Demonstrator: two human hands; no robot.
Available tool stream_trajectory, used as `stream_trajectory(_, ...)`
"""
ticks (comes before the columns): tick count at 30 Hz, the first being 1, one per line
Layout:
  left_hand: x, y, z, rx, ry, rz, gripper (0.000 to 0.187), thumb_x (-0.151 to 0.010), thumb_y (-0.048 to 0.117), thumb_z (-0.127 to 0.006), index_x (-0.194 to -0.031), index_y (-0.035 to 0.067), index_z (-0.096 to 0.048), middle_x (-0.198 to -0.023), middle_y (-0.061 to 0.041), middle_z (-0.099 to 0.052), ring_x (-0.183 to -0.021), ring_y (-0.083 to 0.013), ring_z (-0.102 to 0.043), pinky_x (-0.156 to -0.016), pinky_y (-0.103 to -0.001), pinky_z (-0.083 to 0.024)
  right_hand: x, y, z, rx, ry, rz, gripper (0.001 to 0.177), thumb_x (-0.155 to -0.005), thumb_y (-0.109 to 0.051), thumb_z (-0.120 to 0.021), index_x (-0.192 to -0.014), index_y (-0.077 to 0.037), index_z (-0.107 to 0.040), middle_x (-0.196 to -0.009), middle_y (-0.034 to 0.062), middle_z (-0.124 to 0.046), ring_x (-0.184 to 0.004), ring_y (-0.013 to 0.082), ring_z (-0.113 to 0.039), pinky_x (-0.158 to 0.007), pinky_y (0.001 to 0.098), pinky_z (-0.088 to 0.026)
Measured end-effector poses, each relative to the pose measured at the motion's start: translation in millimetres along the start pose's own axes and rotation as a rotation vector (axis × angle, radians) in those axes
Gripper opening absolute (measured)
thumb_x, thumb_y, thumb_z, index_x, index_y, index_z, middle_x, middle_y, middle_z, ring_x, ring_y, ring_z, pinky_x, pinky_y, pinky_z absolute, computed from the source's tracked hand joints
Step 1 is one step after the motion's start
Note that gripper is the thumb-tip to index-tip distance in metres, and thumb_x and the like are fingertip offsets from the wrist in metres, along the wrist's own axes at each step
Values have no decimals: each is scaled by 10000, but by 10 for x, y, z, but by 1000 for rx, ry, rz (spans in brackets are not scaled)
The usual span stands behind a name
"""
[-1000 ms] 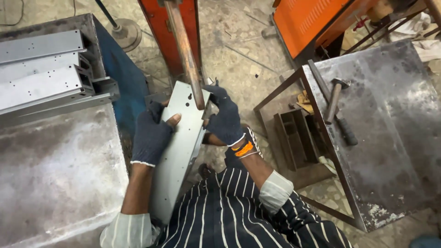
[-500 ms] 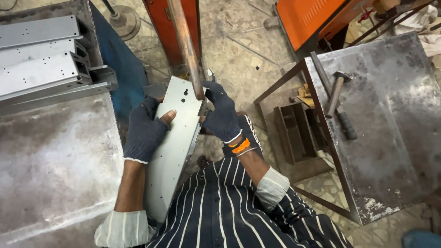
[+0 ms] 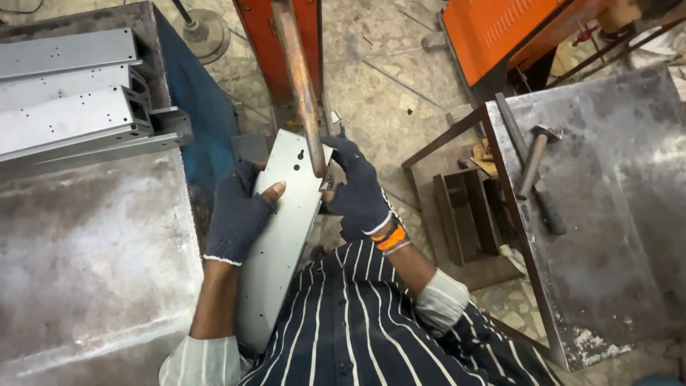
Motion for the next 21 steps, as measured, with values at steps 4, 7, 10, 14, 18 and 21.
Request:
stream_trajectory(4, 0, -30, -5, -34, 8, 43, 375, -848, 156, -757, -1162, -32, -674, -895, -140, -740, -755, -161, -651, -698, -328, -535, -31, 76, 145, -92, -105, 37, 743, -764, 5, -803, -1454, -24, -528, -1416, 144, -606, -1377, 265, -570, -1207, 409, -441)
stream_trajectory(7, 0, -22, -24, -46, 14, -18, 364, -851, 153, -753, -1143, -44, -660, -924, -143, -734, -807, -162, -670, -729, -336, -542, -48, 86, 164, -339, -222, 4, 661, -879, -3, -750, -1483, -23, -482, -1464, 127, -558, -1412, 240, -508, -1218, 397, -402)
stream_trajectory(10, -6, -1, -31, -60, 12, 13, 379, -853, 172, -764, -1144, -41, -646, -931, -143, -734, -817, -172, -681, -745, -339, -543, -61, 164, 98, -331, -180, -151, 458, -1001, -66, -593, -1454, -30, -538, -1371, 101, -651, -1307, 205, -601, -1150, 360, -476)
stream_trajectory(14, 5, 39, -30, -61, 8, 112, 379, -857, 201, -766, -1123, -33, -631, -887, -156, -725, -770, -202, -668, -716, -351, -540, -100, 343, 45, -264, -50, -116, 306, -1047, -99, -580, -1331, -9, -646, -1251, 85, -706, -1203, 183, -645, -1078, 338, -499)
stream_trajectory(18, 7, 25, -22, -59, 18, -55, 368, -866, 199, -767, -1117, -39, -641, -939, -154, -731, -823, -179, -675, -745, -340, -539, -111, 657, -15, -350, 18, -63, 275, -1013, -35, -595, -1273, -3, -678, -1254, 83, -718, -1211, 182, -648, -1095, 333, -489)
stream_trajectory(21, 30, 67, -15, -93, 7, 145, 364, -857, 224, -757, -1107, -18, -650, -891, -160, -734, -734, -196, -670, -688, -352, -543, -121, 816, -41, -468, 28, -130, 294, -976, 2, -639, -1263, 5, -703, -1231, 91, -726, -1189, 183, -647, -1068, 332, -493)
Point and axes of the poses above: each hand's wrist, its own x-axis away from the middle knuckle, its own z-axis out of the back of the hand, y = z × x, the point moved 2 cm from there along -x, towards the middle knuckle
